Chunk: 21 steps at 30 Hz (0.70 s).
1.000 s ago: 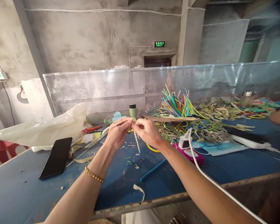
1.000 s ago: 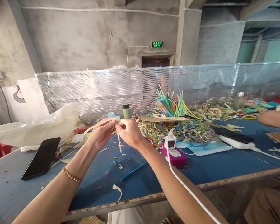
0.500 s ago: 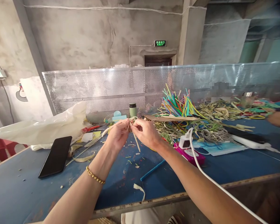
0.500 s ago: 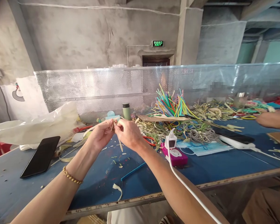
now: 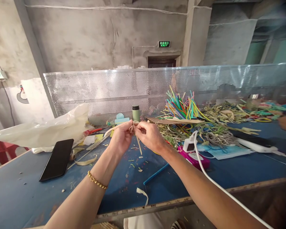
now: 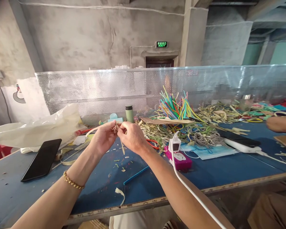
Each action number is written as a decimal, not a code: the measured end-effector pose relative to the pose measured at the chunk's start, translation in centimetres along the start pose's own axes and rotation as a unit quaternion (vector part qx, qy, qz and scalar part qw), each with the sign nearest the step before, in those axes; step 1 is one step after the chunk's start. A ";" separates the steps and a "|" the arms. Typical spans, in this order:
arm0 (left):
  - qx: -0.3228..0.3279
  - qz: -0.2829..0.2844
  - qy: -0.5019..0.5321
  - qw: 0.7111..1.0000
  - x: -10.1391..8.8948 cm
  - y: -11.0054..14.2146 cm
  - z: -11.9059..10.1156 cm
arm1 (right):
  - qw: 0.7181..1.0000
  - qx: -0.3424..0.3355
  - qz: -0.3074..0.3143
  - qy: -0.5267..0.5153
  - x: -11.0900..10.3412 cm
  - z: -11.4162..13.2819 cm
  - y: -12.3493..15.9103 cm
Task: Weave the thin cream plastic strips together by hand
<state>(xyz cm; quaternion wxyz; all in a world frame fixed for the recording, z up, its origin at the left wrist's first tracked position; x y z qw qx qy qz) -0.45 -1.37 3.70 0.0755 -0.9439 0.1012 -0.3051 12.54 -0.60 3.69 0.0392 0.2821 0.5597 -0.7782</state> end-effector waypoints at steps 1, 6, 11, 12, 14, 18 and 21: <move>0.012 0.009 -0.019 1.000 0.0 0.1 0.0 | 1.000 0.006 -0.004 -0.003 -0.1 0.0 0.0; 0.056 0.035 -0.084 0.994 -0.1 0.1 0.1 | 0.999 0.038 -0.021 -0.025 -0.6 0.0 -0.3; 0.082 0.025 -0.115 0.990 -0.2 0.2 0.0 | 0.999 0.035 -0.016 -0.039 -0.6 0.2 -0.3; 0.086 0.023 -0.118 0.989 -0.2 0.2 0.0 | 0.998 0.034 -0.014 -0.042 -0.6 0.3 -0.3; 0.092 0.020 -0.120 0.988 0.0 0.4 0.0 | 0.998 0.033 -0.011 -0.047 -0.6 0.5 -0.2; 0.093 0.006 -0.117 0.989 0.2 0.6 0.1 | 0.998 0.027 0.003 -0.052 -0.6 0.7 -0.2; 0.098 -0.011 -0.106 0.989 0.2 0.5 0.2 | 0.998 0.026 0.014 -0.058 -0.5 0.7 -0.2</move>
Point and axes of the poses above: each hand's wrist, its own y-axis away from the middle knuckle, its own x-axis out of the palm, z = x × y, the point moved 1 cm from there along -y, towards the middle knuckle, and after that the axes turned 11 degrees about -x, right-handed, at the moved point
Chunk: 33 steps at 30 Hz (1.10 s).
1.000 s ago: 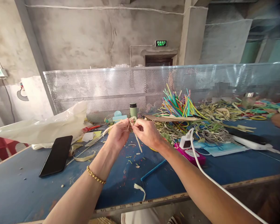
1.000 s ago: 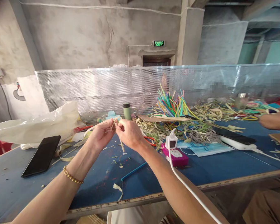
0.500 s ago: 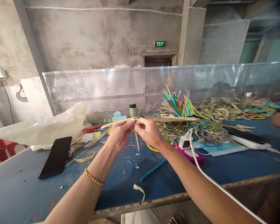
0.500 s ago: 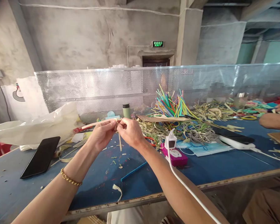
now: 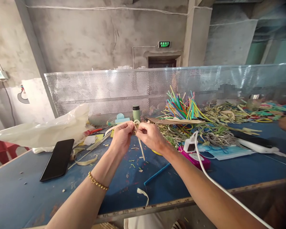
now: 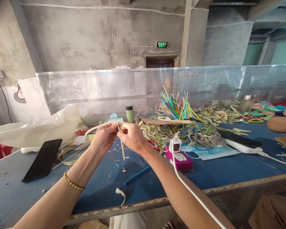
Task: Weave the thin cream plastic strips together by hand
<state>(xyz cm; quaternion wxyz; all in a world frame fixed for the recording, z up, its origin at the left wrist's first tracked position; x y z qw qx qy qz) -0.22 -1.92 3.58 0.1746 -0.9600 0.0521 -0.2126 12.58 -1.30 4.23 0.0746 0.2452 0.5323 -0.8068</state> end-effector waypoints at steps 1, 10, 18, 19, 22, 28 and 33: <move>0.003 -0.004 0.005 1.000 0.0 0.0 0.0 | 1.000 0.001 0.003 -0.002 0.0 0.0 0.0; 0.009 -0.019 -0.008 1.000 -0.1 0.1 -0.2 | 0.997 -0.045 -0.064 0.015 -1.2 0.0 -0.3; 0.041 -0.022 -0.107 0.993 -0.3 0.0 0.3 | 0.984 0.040 -0.016 -0.175 -1.5 -1.2 -0.4; 0.041 -0.024 -0.110 0.993 -0.3 0.0 0.3 | 0.984 0.040 -0.019 -0.175 -1.4 -1.3 -0.4; 0.025 -0.021 -0.084 0.996 0.0 0.2 0.2 | 0.986 0.036 -0.035 -0.160 -1.3 -1.4 -0.4; 0.042 -0.040 -0.068 0.996 0.3 0.4 -0.2 | 0.990 0.023 -0.035 -0.134 -1.1 -1.5 -0.4; 0.050 -0.054 -0.076 0.994 0.2 0.3 0.0 | 0.994 -0.016 -0.056 -0.097 -0.8 -1.2 -0.4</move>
Point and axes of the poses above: each hand's wrist, its own y-axis away from the middle knuckle, its own x-axis out of the palm, z = x × y, the point moved 1 cm from there along -y, towards the middle knuckle, and after that the axes turned 11 degrees about -x, right-handed, at the moved point
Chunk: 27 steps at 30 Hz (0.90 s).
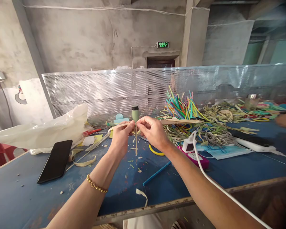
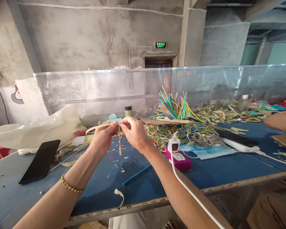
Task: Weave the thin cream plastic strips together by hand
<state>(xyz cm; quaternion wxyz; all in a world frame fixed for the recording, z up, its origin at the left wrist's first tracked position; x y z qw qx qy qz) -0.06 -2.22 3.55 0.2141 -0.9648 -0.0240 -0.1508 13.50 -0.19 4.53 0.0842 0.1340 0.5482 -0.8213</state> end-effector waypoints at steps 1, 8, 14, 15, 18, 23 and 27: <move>-0.004 0.001 0.004 1.000 0.0 0.0 0.0 | 1.000 -0.007 -0.004 0.010 0.0 0.1 0.0; -0.038 0.013 0.046 0.998 0.3 -0.1 0.1 | 0.999 -0.029 -0.017 0.040 0.4 0.6 0.2; -0.038 0.008 0.073 0.997 -0.1 -0.6 0.7 | 0.999 -0.018 -0.002 0.041 0.5 0.3 0.2; -0.039 0.009 0.073 0.997 -0.2 -0.7 0.8 | 0.999 -0.014 0.004 0.041 0.5 0.2 0.1; -0.029 -0.007 0.058 0.998 -0.4 -0.8 0.9 | 0.996 -0.030 0.000 0.081 0.2 0.1 0.1; -0.004 -0.060 0.062 0.996 -0.7 -0.9 0.6 | 0.970 -0.103 -0.052 0.215 -0.2 1.1 0.1; -0.016 -0.066 0.117 0.991 -0.6 -1.0 0.7 | 0.966 -0.069 0.028 0.246 0.8 1.4 0.5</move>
Point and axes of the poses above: each hand's wrist, its own y-axis away from the middle knuckle, its own x-axis out of the palm, z = x × y, the point moved 1 cm from there along -y, towards the middle knuckle, and after that the axes turned 11 degrees about -x, right-handed, at the moved point
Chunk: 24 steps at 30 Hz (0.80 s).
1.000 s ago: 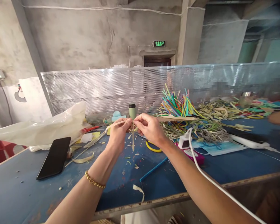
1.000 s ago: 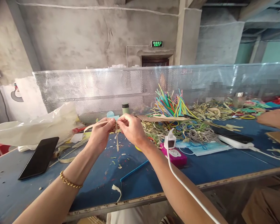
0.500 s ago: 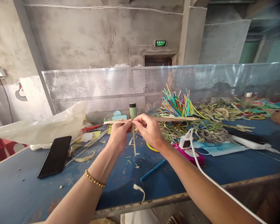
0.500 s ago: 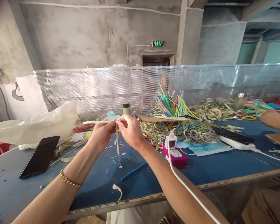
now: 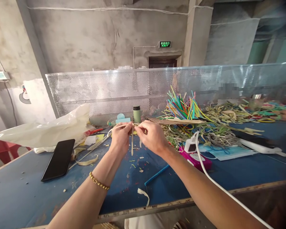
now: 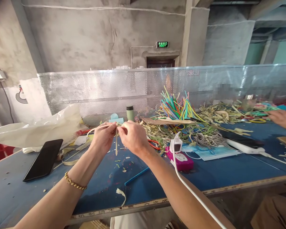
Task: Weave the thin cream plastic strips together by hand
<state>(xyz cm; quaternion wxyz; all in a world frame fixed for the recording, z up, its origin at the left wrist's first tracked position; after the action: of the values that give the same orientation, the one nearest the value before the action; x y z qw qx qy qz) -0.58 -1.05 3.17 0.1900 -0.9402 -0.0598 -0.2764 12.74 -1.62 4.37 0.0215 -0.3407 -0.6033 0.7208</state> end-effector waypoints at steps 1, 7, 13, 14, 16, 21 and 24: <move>-0.006 -0.001 0.007 1.000 0.0 0.0 0.1 | 1.000 0.007 0.021 0.006 0.3 0.1 0.1; -0.056 -0.005 0.007 0.998 0.1 0.2 0.6 | 0.998 0.039 0.033 -0.020 1.7 -0.1 0.3; -0.062 -0.012 0.030 0.998 0.1 0.1 0.7 | 0.995 0.062 0.060 -0.044 1.6 -0.2 0.3; -0.061 -0.009 0.031 0.998 0.0 0.1 0.7 | 0.994 0.066 0.070 -0.048 1.5 -0.1 0.3; -0.061 -0.004 0.032 0.998 0.0 0.1 0.6 | 0.992 0.076 0.088 -0.054 1.3 0.0 0.2; -0.068 0.004 0.033 0.997 -0.1 0.2 0.5 | 0.987 0.094 0.119 -0.062 1.1 0.2 0.0; -0.074 0.001 0.038 0.996 -0.1 0.3 0.6 | 0.987 0.087 0.122 -0.056 1.3 0.2 0.1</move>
<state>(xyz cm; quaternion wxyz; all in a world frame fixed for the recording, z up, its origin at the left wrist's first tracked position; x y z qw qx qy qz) -0.28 -1.11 2.60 0.1219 -0.9405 -0.0307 -0.3156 11.75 -1.24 3.67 -0.0710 -0.3681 -0.4919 0.7858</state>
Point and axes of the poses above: each hand's wrist, its own y-axis away from the middle knuckle, its own x-axis out of the palm, z = x × y, the point moved 1 cm from there along -y, towards the middle knuckle, and after that the axes turned 11 degrees about -x, right-handed, at the moved point
